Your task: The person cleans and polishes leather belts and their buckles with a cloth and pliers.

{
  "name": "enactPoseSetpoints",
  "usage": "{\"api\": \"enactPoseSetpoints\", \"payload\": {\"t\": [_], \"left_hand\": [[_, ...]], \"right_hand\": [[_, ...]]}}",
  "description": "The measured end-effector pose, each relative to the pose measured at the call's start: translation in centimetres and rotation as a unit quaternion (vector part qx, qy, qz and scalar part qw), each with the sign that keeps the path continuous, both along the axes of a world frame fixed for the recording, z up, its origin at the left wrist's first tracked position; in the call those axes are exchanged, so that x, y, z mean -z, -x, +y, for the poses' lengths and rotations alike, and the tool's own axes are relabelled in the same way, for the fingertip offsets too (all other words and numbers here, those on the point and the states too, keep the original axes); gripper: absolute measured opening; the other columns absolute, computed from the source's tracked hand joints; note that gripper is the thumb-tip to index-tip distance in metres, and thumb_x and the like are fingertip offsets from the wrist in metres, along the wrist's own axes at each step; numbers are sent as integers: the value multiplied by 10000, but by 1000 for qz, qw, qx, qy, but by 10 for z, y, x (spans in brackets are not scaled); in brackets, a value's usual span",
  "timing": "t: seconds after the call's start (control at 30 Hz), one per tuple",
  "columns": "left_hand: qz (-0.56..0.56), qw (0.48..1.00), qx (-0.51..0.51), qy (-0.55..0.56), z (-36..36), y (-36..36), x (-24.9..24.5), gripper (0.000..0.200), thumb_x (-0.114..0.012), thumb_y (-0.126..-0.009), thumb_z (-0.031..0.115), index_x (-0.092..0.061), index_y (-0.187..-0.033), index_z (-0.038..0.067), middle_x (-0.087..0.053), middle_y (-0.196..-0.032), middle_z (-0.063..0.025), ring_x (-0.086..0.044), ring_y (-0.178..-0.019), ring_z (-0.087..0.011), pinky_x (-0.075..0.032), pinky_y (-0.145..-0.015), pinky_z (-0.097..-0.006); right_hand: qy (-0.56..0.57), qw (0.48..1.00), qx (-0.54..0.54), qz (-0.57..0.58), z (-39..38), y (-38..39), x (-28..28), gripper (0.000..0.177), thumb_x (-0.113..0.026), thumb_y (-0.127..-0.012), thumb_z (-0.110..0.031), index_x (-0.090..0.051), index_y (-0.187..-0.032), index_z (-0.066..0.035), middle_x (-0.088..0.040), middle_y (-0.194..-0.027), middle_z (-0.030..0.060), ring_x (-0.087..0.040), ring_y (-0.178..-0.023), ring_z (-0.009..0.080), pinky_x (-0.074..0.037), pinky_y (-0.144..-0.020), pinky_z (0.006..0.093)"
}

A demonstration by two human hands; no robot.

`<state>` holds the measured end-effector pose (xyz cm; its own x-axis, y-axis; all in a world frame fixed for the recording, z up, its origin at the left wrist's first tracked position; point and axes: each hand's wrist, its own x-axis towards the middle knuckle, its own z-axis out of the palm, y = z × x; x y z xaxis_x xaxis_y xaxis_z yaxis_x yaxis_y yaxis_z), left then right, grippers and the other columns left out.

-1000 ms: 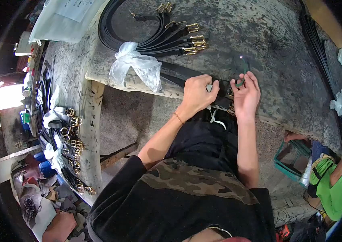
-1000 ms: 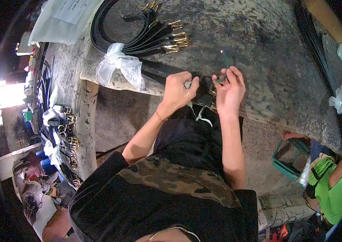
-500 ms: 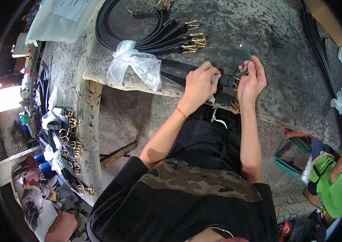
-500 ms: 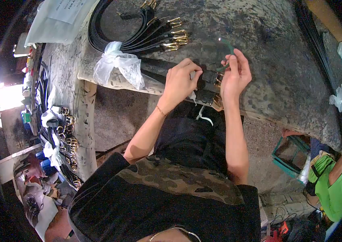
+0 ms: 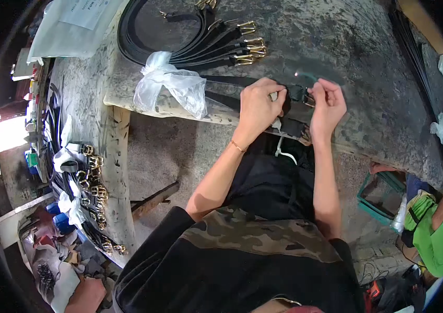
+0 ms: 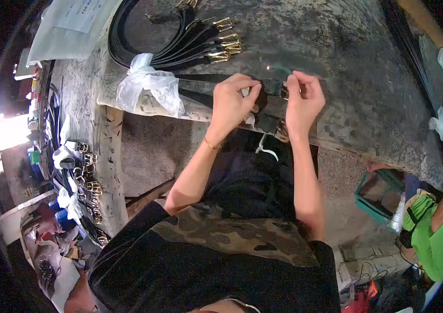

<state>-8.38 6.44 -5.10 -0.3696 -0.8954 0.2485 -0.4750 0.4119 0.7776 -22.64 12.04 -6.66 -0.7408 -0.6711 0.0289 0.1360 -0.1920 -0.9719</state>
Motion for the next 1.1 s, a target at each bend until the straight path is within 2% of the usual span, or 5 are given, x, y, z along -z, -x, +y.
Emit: {"api": "enactPoseSetpoints", "payload": {"t": [0.33,0.63,0.83,1.0,1.1], "left_hand": [[66,998,0,-14,-3,-3,2,92,-731,-792,72,-759,-848,5,-710,-847,-109,-695,-723,-275,-525,-653,-332],[51,997,-10,-56,-6,-2,-7,112,-729,-805,70,-757,-888,0,-724,-887,-139,-709,-786,-253,-529,-731,-305],[44,995,-15,-83,-6,-2,-8,115,-731,-805,70,-756,-890,-5,-725,-887,-137,-707,-785,-244,-526,-725,-304],[46,996,-19,-78,-6,-2,-7,116,-734,-804,71,-754,-883,-12,-724,-878,-136,-702,-770,-241,-520,-714,-301],[59,996,-19,-65,-7,-2,-4,123,-727,-819,87,-749,-881,-17,-720,-849,-127,-689,-750,-217,-512,-700,-297]], "right_hand": [[-16,993,-25,112,6,-7,6,50,-636,-891,67,-608,-888,26,-564,-807,-6,-513,-723,36,-458,-695,199],[-15,987,-24,160,5,-8,3,124,-613,-822,146,-576,-818,27,-449,-724,-18,-389,-652,33,-534,-919,313],[-6,983,-22,183,4,-7,9,136,-633,-805,140,-580,-801,14,-415,-675,-13,-364,-637,36,-545,-880,300],[-15,982,-20,187,4,-7,9,140,-646,-806,126,-577,-784,6,-431,-680,-17,-350,-631,38,-485,-702,206],[-5,983,-21,184,3,-6,13,112,-650,-827,103,-589,-802,13,-467,-691,-31,-385,-628,30,-477,-694,196]]}}
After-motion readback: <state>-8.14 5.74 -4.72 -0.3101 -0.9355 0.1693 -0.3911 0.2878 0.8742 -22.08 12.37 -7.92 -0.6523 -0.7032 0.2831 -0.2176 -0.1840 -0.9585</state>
